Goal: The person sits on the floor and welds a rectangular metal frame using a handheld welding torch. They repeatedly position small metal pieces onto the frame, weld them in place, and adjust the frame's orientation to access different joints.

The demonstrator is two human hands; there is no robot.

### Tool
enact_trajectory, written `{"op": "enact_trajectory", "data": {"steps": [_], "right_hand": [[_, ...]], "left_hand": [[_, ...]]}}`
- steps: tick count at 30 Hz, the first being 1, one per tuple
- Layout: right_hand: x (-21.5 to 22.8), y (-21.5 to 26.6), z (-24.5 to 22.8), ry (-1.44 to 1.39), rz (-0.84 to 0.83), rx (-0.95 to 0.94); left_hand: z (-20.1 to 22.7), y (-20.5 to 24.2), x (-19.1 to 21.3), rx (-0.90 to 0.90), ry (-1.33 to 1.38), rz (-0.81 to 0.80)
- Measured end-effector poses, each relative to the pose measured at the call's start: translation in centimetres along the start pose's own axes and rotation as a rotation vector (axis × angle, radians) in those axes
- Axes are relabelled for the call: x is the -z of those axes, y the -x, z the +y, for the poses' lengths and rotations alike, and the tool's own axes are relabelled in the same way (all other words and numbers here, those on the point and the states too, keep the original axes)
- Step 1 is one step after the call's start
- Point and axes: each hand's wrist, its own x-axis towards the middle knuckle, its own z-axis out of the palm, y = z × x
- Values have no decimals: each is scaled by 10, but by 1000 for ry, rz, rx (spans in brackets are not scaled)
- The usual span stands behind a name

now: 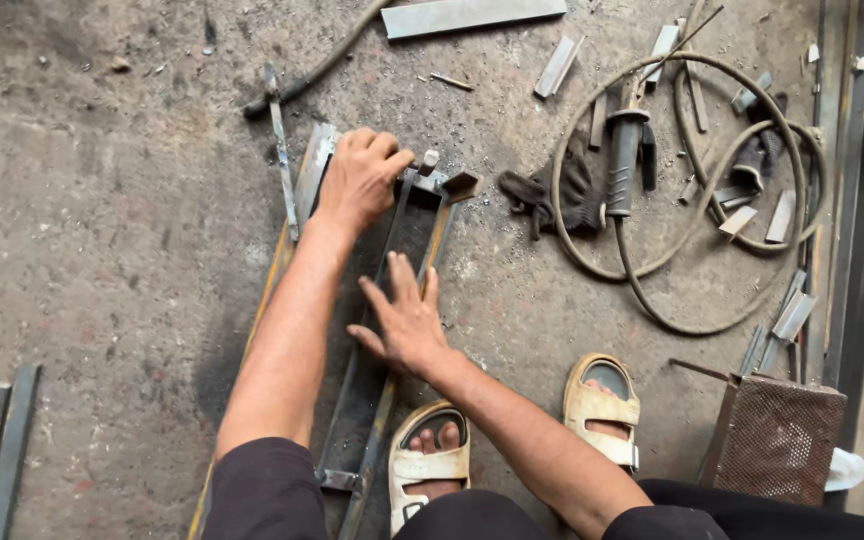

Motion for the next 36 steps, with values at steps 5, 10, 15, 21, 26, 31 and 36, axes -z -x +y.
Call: {"op": "enact_trajectory", "data": {"steps": [5,10,15,21,26,31,36], "right_hand": [[-22,14,2,32,-99,-23],[-20,6,7,11,-96,-21],[-19,4,4,9,-114,-32],[-17,6,4,20,-98,-31],[-15,6,3,23,-121,-36],[-15,7,4,11,-103,-32],[-15,7,3,21,-95,-28]], "left_hand": [[7,12,-33,12,109,13],[10,6,-36,30,128,-23],[9,7,-37,8,110,-9],[9,6,-38,26,158,-5],[10,6,-39,36,185,-3],[9,7,-40,40,187,0],[10,7,-39,50,199,-8]]}}
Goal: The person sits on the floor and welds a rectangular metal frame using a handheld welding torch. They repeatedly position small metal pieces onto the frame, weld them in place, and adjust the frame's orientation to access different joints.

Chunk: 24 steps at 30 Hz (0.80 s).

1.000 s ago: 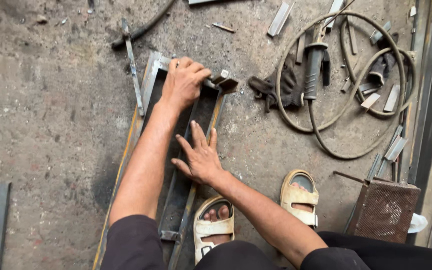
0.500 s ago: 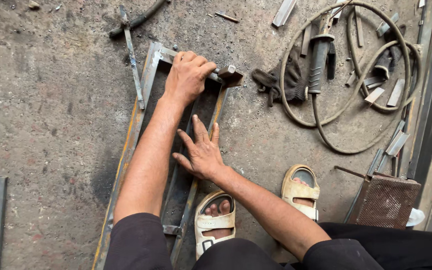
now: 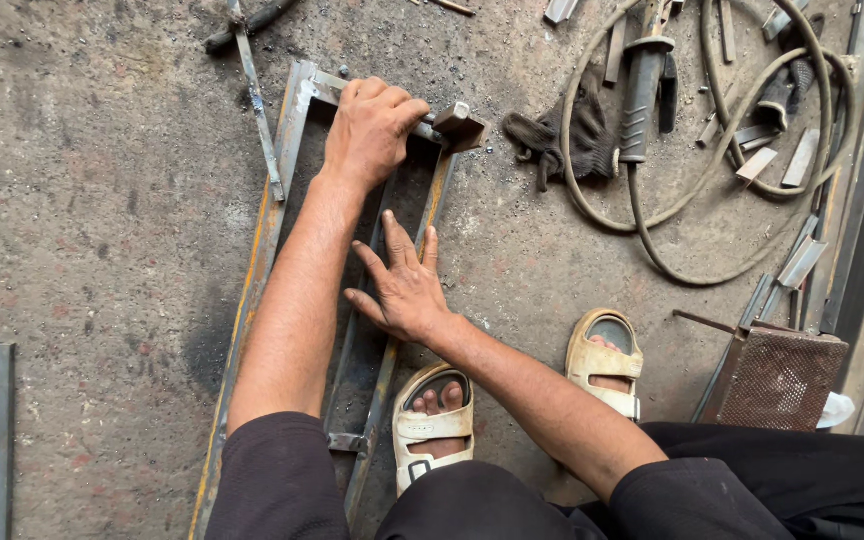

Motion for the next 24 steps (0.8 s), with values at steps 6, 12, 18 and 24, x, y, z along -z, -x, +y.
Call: {"op": "enact_trajectory", "data": {"steps": [6,12,18,24], "right_hand": [[1,-1,1,12,-20,-5],[0,0,1,17,-17,-3],[0,-1,1,10,-24,-6],[17,2,1,47,33,89]], "left_hand": [[0,0,0,-8,-2,18],[-1,-1,-1,-2,9,15],[-1,1,-4,27,9,8],[15,-2,3,30,-172,118]]}}
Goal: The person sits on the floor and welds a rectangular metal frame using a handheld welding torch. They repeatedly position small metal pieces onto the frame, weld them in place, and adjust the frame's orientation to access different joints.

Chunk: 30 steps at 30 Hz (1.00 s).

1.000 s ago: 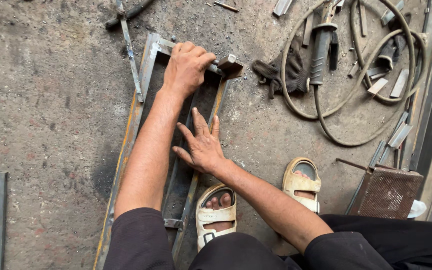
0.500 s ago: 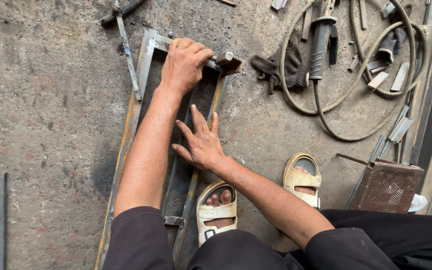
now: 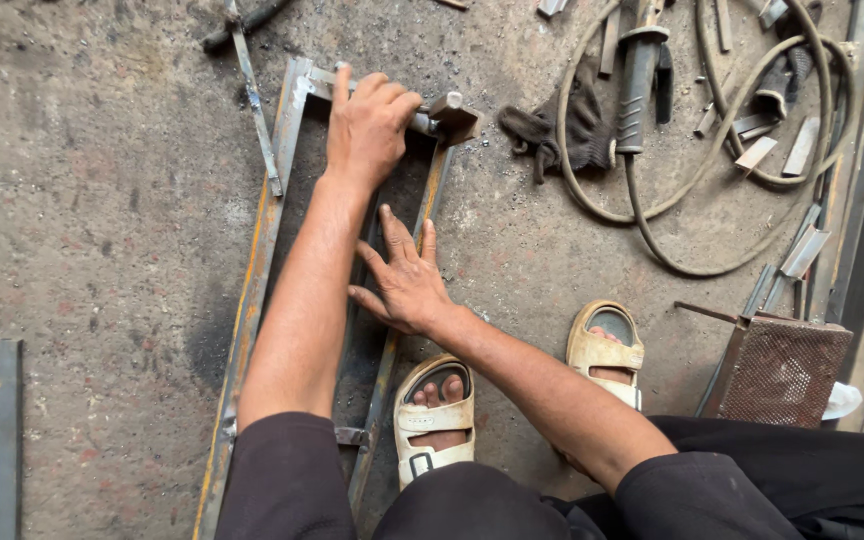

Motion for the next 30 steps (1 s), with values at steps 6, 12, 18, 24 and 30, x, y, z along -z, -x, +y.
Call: {"op": "enact_trajectory", "data": {"steps": [6,12,18,24,30], "right_hand": [[116,-46,88,316,676,496],[277,-30,228,793,218,112],[349,50,281,689,57,-51],[337,50,309,575,-50,-44],[312,17,330,254,41,46]], "left_hand": [[41,52,24,305,-107,197],[103,75,3,566,108,-97],[145,68,-22,601,40,166],[140,67,-31,555,-55,141],[140,66,-38,532,-105,80]]}}
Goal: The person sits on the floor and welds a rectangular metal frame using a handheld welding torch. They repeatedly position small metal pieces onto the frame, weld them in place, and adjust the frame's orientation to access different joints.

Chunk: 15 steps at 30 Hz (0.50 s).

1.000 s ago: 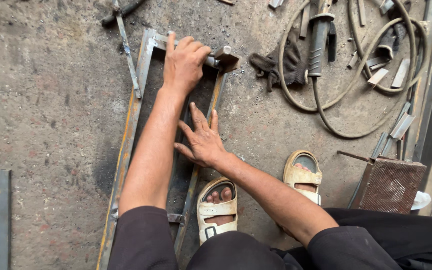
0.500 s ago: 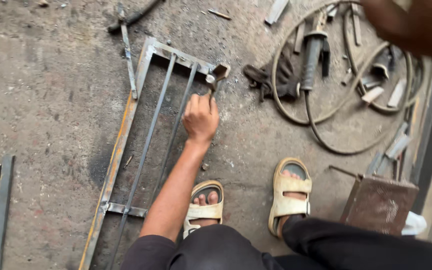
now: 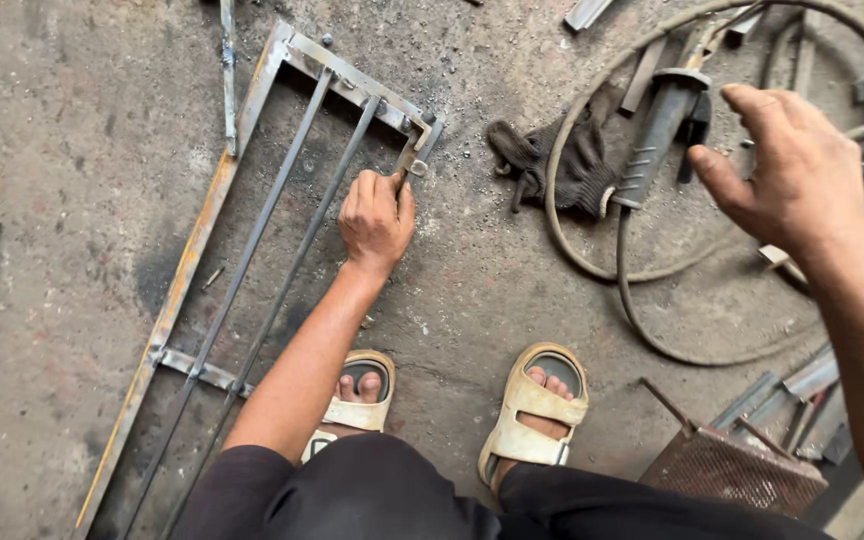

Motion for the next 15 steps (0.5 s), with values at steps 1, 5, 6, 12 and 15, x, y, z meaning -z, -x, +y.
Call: {"op": "enact_trajectory", "data": {"steps": [1,5,6,12,15], "right_hand": [[-8,-6,2,-33,8,19],[-44,-16,17,-141,46,51],[-52,-17,23,-170,62,62],[-104,-14,58,-260,127,-9],[-133,-5,68,-305,183,-54]], "left_hand": [[0,0,-1,9,-13,-11],[0,-1,-8,71,-9,-41],[-1,0,-8,98,-8,-37],[-2,0,-7,87,-14,-65],[-1,-1,-9,47,-18,-61]]}}
